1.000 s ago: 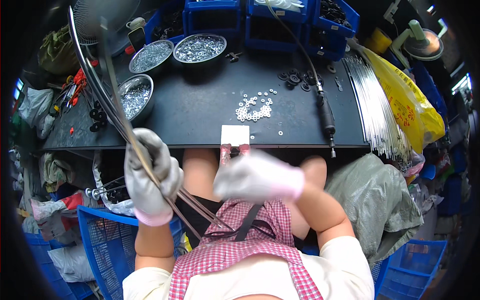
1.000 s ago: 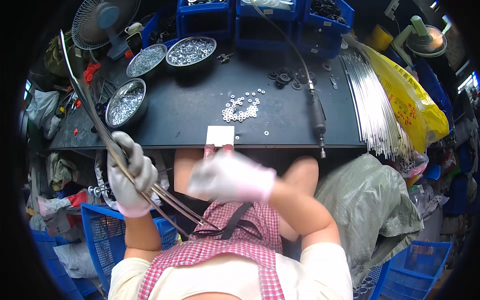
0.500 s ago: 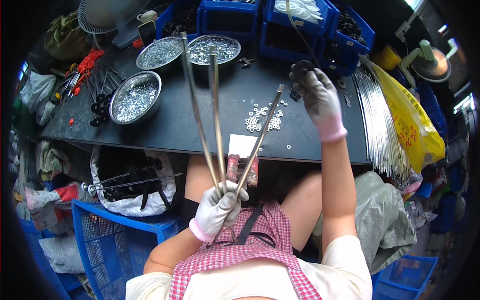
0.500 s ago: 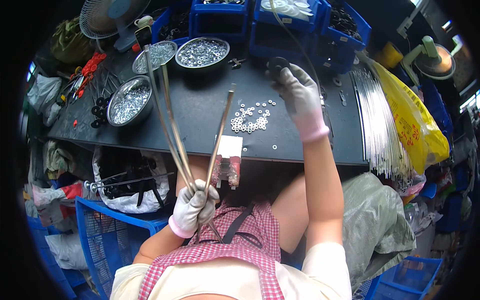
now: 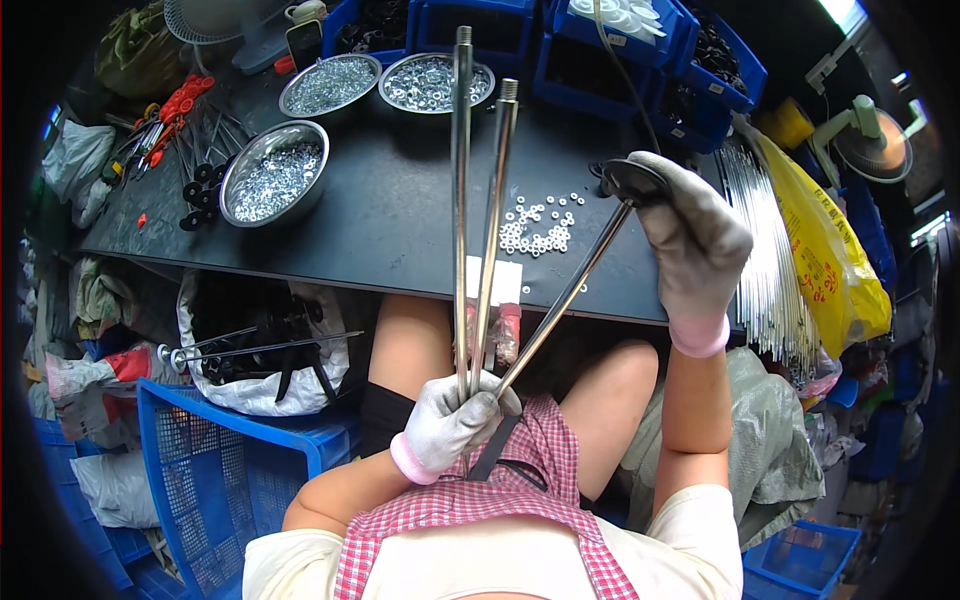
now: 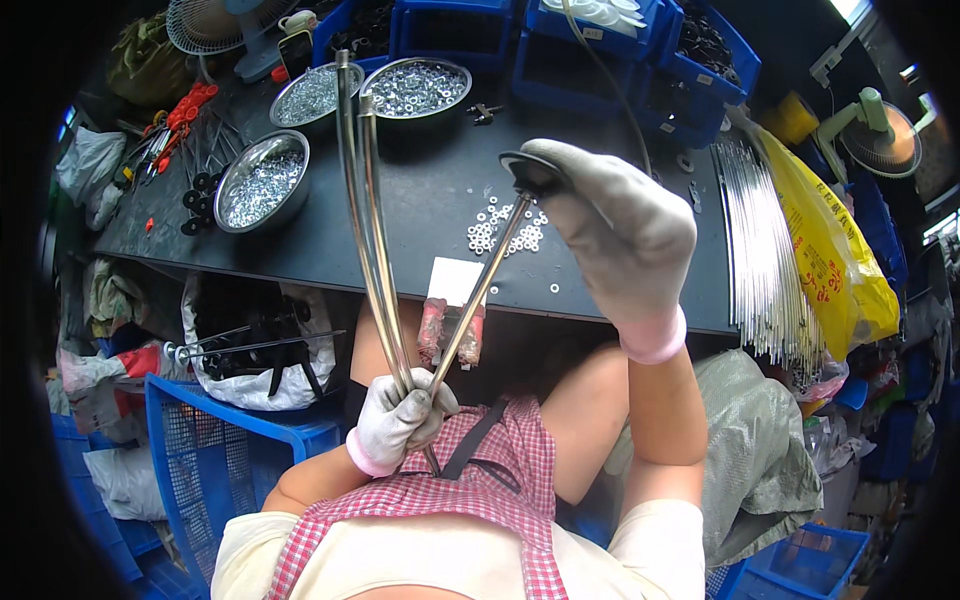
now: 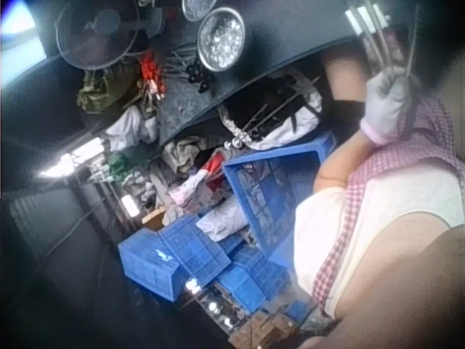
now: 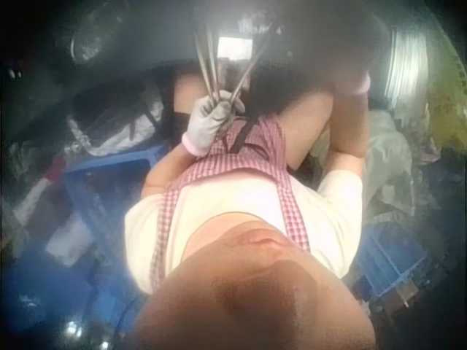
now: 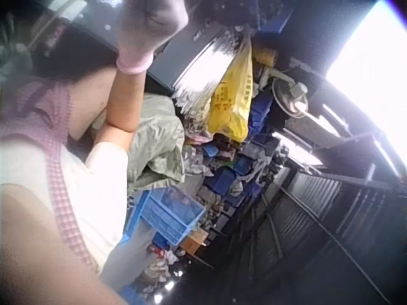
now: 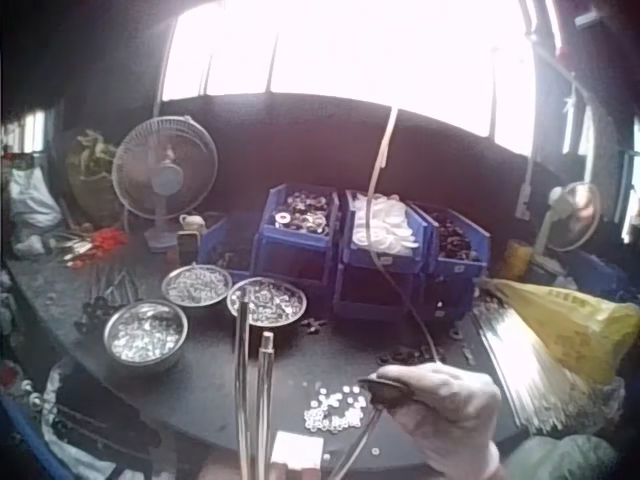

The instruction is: Assembling metal rods with discs and washers using a pneumatic screwdriver.

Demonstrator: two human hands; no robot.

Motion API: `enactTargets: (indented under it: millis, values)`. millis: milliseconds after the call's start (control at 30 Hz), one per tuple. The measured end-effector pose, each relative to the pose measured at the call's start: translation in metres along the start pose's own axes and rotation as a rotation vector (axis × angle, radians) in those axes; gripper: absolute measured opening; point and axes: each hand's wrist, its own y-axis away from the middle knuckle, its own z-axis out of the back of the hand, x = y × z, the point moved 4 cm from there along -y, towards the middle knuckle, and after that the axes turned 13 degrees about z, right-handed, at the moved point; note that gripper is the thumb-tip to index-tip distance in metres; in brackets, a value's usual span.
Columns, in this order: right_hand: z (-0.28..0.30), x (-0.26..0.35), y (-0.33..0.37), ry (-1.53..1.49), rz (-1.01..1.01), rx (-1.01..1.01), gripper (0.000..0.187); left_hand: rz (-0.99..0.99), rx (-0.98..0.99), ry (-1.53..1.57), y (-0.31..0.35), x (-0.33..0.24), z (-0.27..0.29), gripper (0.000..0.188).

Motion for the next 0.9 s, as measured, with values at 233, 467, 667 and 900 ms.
enactTargets:
  millis: [233, 467, 667, 900]
  values:
    - [0.009, 0.008, -0.011, 0.213, 0.512, 0.094, 0.025, 0.003, -0.018, 0.01, 0.008, 0.006, -0.002, 0.04]
    - [0.007, -0.002, 0.007, -0.061, 0.31, -0.089, 0.02, -0.082, -0.057, -0.015, 0.005, 0.01, -0.006, 0.036]
    - [0.01, -0.028, 0.011, 0.139, 0.352, 0.176, 0.03, -0.164, -0.082, 0.035, -0.003, 0.015, -0.003, 0.033]
    - [0.007, -0.228, 0.105, 0.99, -0.51, 0.472, 0.042, -0.442, -0.203, 0.007, 0.005, -0.007, 0.0, 0.029]
